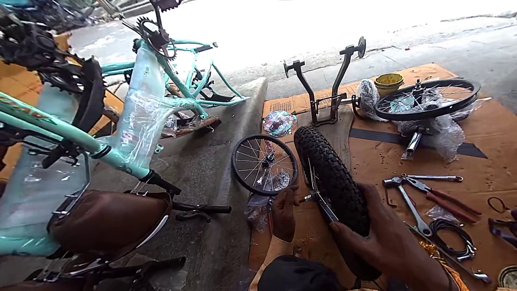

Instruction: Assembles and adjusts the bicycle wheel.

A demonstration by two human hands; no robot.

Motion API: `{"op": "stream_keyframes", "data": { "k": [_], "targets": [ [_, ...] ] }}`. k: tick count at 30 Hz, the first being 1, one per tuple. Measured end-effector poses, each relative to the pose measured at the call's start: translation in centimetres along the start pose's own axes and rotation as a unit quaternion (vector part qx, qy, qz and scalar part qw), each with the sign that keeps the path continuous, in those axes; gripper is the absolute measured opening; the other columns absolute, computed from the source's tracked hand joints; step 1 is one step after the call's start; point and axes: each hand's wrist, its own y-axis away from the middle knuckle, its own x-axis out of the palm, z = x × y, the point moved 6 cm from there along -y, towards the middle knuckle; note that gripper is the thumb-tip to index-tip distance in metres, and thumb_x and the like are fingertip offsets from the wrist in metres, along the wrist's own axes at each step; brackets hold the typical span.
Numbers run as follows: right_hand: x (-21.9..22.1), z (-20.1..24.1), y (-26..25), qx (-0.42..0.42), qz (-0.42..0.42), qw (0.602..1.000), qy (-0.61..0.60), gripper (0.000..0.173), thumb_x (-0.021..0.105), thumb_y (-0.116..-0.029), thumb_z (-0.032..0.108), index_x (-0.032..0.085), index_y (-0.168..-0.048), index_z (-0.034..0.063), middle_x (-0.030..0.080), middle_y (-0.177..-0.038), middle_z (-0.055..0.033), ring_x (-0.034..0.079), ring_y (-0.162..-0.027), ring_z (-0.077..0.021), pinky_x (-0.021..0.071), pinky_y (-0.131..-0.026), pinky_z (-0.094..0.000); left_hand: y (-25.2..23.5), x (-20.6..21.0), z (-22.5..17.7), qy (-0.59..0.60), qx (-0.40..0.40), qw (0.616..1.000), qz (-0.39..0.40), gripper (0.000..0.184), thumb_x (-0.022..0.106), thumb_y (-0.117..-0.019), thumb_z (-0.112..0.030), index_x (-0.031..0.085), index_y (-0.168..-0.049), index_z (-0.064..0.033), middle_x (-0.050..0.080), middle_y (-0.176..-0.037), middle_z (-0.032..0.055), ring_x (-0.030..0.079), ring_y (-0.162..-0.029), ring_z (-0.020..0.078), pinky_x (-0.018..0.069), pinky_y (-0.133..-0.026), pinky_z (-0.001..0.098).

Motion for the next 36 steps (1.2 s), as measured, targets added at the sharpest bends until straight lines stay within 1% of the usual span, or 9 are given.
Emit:
{"op": "stream_keyframes", "data": {
  "k": [3, 7, 11, 15, 18, 20, 25, 30, 36],
  "targets": [
    [-0.1, -0.4, 0.1, -0.01, -0.01, 1.0, -0.014, 0.082, 0.066, -0.0832, 0.07, 0.047, -0.143, 0.0167, 0.068, -0.095, 0.0067, 0.067, -0.079, -0.0034, 0.0602, -0.064, -0.0331, 0.2, 0.3, 0.7, -0.142, -0.015, 0.988, 0.065, 0.036, 0.048, -0.1051, -0.035, 0.076, -0.114, -0.0141, 0.067, -0.132, 0.0007, 0.063, -0.122, 0.0142, 0.053, -0.104, 0.0411],
    [-0.3, -0.9, 0.0, -0.027, -0.018, 0.999, -0.036, 0.082, 0.068, -0.0828, 0.068, 0.047, -0.142, 0.0147, 0.068, -0.098, 0.0047, 0.067, -0.082, -0.0039, 0.0606, -0.066, -0.0334, 0.7, 0.2, -0.4, 0.01, 0.005, 0.999, 0.051, 0.036, 0.049, -0.106, -0.022, 0.076, -0.093, -0.0019, 0.076, -0.11, 0.0118, 0.071, -0.096, 0.0198, 0.0576, -0.089, 0.0357],
    [-0.4, -1.4, -0.2, -0.05, -0.031, 0.997, -0.055, 0.083, 0.067, -0.0834, 0.068, 0.046, -0.142, 0.0126, 0.068, -0.1, 0.0031, 0.067, -0.084, -0.004, 0.0608, -0.068, -0.0323, 0.1, 0.0, 0.9, -0.14, -0.066, 0.985, 0.071, 0.027, 0.061, -0.1017, -0.029, 0.074, -0.118, -0.0121, 0.073, -0.116, 0.0025, 0.071, -0.103, 0.013, 0.0607, -0.091, 0.0337],
    [-0.9, -2.3, -0.2, -0.046, -0.026, 0.996, -0.075, 0.087, 0.069, -0.082, 0.068, 0.046, -0.141, 0.0079, 0.067, -0.106, -0.0025, 0.067, -0.09, -0.0077, 0.0608, -0.073, -0.0338, 0.0, 0.9, 1.6, -0.117, -0.036, 0.984, 0.13, 0.024, 0.07, -0.0883, -0.013, 0.076, -0.112, -0.0079, 0.067, -0.133, 0.0076, 0.065, -0.12, 0.0191, 0.0571, -0.098, 0.0363],
    [-1.6, -3.1, 0.0, -0.026, -0.006, 0.995, -0.095, 0.092, 0.074, -0.0803, 0.065, 0.044, -0.142, 0.0039, 0.068, -0.111, -0.007, 0.068, -0.093, -0.0108, 0.0618, -0.076, -0.036, -1.1, -0.5, 1.2, 0.006, -0.025, 0.999, 0.04, 0.033, 0.067, -0.0891, -0.004, 0.063, -0.122, 0.002, 0.066, -0.129, 0.0163, 0.068, -0.112, 0.0251, 0.0593, -0.093, 0.0385],
    [-2.1, -3.5, 0.2, -0.016, 0.003, 0.995, -0.101, 0.093, 0.076, -0.0801, 0.061, 0.042, -0.143, 0.0011, 0.067, -0.112, -0.0097, 0.069, -0.094, -0.013, 0.0617, -0.077, -0.038, -2.7, -2.8, 0.7, -0.091, -0.023, 0.992, -0.08, 0.036, 0.065, -0.0934, -0.01, 0.064, -0.129, -0.0019, 0.068, -0.125, 0.0127, 0.068, -0.107, 0.0211, 0.0587, -0.091, 0.0377],
    [-3.2, -3.9, 0.5, -0.013, 0.009, 0.994, -0.112, 0.092, 0.079, -0.0805, 0.057, 0.042, -0.143, 0.0009, 0.069, -0.11, -0.0102, 0.071, -0.092, -0.0151, 0.0626, -0.075, -0.0402, -7.1, -7.8, 2.1, -0.352, -0.078, 0.894, -0.265, 0.075, 0.075, -0.0903, -0.023, 0.04, -0.151, 0.0046, 0.036, -0.158, 0.0289, 0.036, -0.147, 0.0432, 0.0297, -0.121, 0.0556],
    [-3.6, -4.5, 1.0, -0.005, 0.005, 0.993, -0.12, 0.094, 0.078, -0.0796, 0.059, 0.043, -0.143, 0.0007, 0.069, -0.111, -0.01, 0.071, -0.091, -0.0167, 0.0622, -0.073, -0.0423, -8.5, -9.0, 5.9, -0.138, -0.179, 0.91, -0.348, 0.081, 0.075, -0.0928, -0.012, 0.026, -0.156, 0.0036, 0.04, -0.153, 0.0304, 0.044, -0.14, 0.0394, 0.0407, -0.114, 0.0512],
    [-3.9, -4.8, 1.3, -0.009, -0.005, 0.991, -0.134, 0.096, 0.083, -0.0773, 0.056, 0.043, -0.143, -0.0024, 0.071, -0.109, -0.0121, 0.073, -0.092, -0.0207, 0.063, -0.073, -0.0455, -8.2, -7.8, 4.7, -0.105, -0.14, 0.945, -0.278, 0.06, 0.073, -0.0924, -0.006, 0.045, -0.144, 0.0063, 0.058, -0.134, 0.0261, 0.062, -0.118, 0.031, 0.0524, -0.101, 0.046]
  ]
}}
